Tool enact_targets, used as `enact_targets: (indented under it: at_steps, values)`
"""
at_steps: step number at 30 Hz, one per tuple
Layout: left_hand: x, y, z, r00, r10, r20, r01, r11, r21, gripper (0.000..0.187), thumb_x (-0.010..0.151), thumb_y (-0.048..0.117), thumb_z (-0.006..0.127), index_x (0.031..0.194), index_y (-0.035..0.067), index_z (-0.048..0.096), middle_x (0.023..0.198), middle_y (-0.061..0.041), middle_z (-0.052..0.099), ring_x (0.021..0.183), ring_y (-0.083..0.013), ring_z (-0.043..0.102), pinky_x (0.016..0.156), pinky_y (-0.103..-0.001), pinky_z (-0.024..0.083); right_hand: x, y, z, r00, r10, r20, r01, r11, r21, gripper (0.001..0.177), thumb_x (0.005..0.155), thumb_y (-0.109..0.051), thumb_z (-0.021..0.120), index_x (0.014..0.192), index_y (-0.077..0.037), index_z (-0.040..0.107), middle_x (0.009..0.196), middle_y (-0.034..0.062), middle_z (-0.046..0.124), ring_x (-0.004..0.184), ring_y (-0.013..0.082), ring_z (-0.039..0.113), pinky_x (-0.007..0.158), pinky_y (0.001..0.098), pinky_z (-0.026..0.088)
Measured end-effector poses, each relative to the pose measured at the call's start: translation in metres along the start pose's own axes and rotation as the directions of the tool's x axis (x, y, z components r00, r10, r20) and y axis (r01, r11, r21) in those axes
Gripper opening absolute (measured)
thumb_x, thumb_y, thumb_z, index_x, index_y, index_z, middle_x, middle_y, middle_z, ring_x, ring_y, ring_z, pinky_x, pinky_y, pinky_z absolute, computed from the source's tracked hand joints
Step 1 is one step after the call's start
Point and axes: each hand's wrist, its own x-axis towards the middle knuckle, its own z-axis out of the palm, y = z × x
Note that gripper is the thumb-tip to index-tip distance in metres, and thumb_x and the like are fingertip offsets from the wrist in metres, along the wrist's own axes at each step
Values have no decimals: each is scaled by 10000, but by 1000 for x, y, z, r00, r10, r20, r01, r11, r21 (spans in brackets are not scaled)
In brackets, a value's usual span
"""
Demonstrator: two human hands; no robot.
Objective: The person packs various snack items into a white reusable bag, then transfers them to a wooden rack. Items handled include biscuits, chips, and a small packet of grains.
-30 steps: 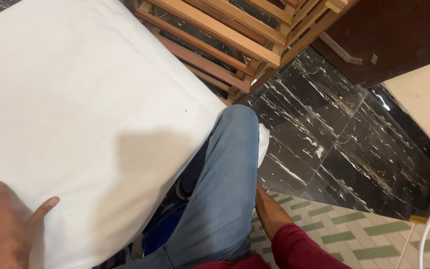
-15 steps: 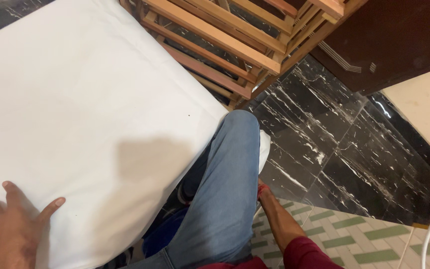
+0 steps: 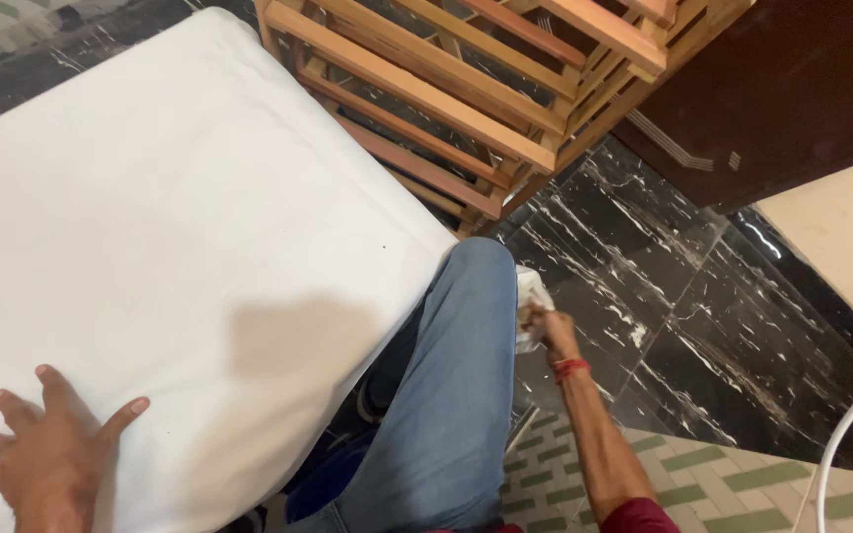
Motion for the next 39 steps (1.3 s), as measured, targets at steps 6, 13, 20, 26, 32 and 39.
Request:
enact_targets:
  at_steps: [6, 13, 20, 26, 32, 39]
  values:
    - [2, 0, 1, 1000, 0, 11, 0, 1000, 1, 1241, 656, 623, 847, 1635, 125, 271, 1657, -324, 133, 1454, -641, 105, 1063, -754, 326, -12, -69, -6, 961, -232, -149, 212, 967, -141, 183, 922, -134, 719, 821, 18, 710, 663, 54, 641, 547, 130, 571, 522, 275, 425]
    - [1, -1, -1, 1000, 0, 30, 0, 1000, -22, 1243, 648, 633, 845, 1635, 142, 271, 1663, -318, 135, 1465, -641, 107, 1072, -755, 329, -70, -166, -7, 796, -550, -251, 576, 816, 38, 268, 996, -126, 712, 760, 2, 704, 623, 12, 541, 477, 68, 421, 446, 238, 318]
    - [4, -3, 2, 999, 1, 41, 1, 999, -47, 1250, 639, 645, 836, 1633, 168, 247, 1671, -297, 95, 1470, -638, 74, 1075, -767, 301, -155, -256, 8, 564, -765, -310, 823, 550, 142, 230, 1001, -41, 675, 772, -50, 655, 741, 98, 718, 479, 58, 520, 384, 209, 320]
    - [4, -4, 1, 999, 26, 33, -25, 998, -53, 1238, 658, 649, 821, 1640, 180, 229, 1675, -290, 81, 1462, -636, 77, 1091, -758, 282, -221, -316, 34, 433, -882, -188, 887, 380, 262, 285, 1089, -109, 704, 833, 13, 676, 739, 112, 670, 514, 78, 489, 445, 211, 288]
    - [6, -5, 3, 998, 34, 47, -32, 998, -52, 1233, 664, 700, 797, 1635, 198, 225, 1683, -287, 78, 1465, -644, 92, 1101, -757, 279, -266, -355, 69, 262, -956, -131, 956, 239, 168, 319, 1138, -199, 674, 916, 30, 694, 643, 58, 593, 444, 73, 450, 401, 196, 275]
    - [10, -8, 9, 998, 54, 38, -50, 994, -93, 1259, 650, 708, 805, 1633, 193, 210, 1675, -298, 63, 1456, -660, 65, 1094, -784, 245, -301, -388, 93, 269, -958, 93, 861, 283, 422, 408, 1231, -247, 582, 959, 50, 646, 640, 53, 504, 475, 72, 343, 495, 227, 251]
